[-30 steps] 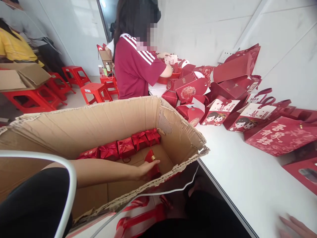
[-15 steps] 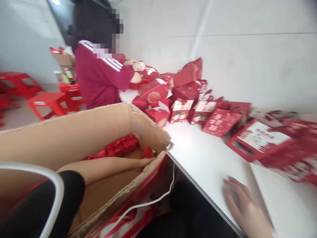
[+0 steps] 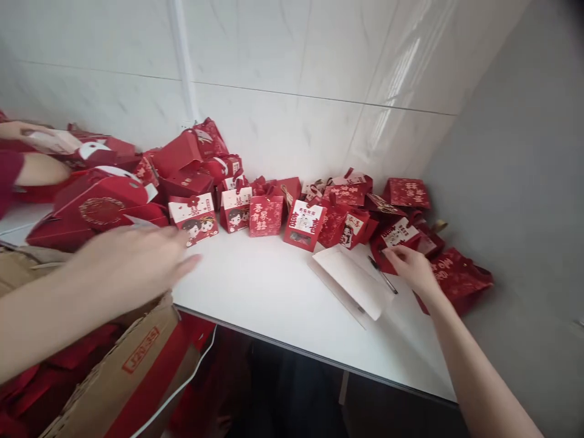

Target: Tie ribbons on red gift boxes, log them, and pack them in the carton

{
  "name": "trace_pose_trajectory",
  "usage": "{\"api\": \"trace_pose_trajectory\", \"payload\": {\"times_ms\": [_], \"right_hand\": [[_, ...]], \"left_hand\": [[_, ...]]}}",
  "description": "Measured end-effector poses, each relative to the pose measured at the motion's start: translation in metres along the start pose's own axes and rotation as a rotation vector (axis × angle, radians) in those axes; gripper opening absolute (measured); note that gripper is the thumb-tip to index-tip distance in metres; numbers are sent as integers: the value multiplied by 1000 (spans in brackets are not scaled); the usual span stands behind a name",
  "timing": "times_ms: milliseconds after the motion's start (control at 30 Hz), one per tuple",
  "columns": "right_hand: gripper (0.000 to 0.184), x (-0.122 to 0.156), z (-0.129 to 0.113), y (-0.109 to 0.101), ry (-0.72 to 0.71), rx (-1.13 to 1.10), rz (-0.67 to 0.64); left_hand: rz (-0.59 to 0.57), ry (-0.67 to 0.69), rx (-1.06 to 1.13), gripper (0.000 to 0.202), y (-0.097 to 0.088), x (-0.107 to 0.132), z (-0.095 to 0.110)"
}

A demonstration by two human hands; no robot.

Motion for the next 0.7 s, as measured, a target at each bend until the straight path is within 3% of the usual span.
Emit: {"api": "trace_pose_trajectory", "payload": {"times_ms": [100,167,233,333,433,533,600,700], "right_hand": [[17,-18,22,34,78,67,-55],[26,-17,30,53,102,108,-37],[33,-12,35,64,96,138,-25],[29,-6,41,66,51,145,-44],[35,-9,44,61,-22,105,-79],[37,-16,43,57,-87,-2,-95],[33,-19,39,56,-116,-279,-78],[22,-20,34,57,-61,-859,0]], "left_hand": [[-145,337,59,33,13,-41,87],[-166,492,208,34,31,-69,153],[-163,536,347,35,56,-94,207],[-120,514,447,40,93,-114,258],[-102,492,471,45,126,-116,279],[-153,538,531,52,152,-110,280],[-204,592,609,54,160,-104,275],[-285,670,731,49,159,-95,266]]}}
Point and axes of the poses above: each hand's wrist, its own x-axis away from the middle knuckle, its own y-axis out of the palm, z = x × y, the point moved 6 cm from there along -x, towards the middle knuckle, and after that the axes turned 1 degree about x, right-handed, at the moved point
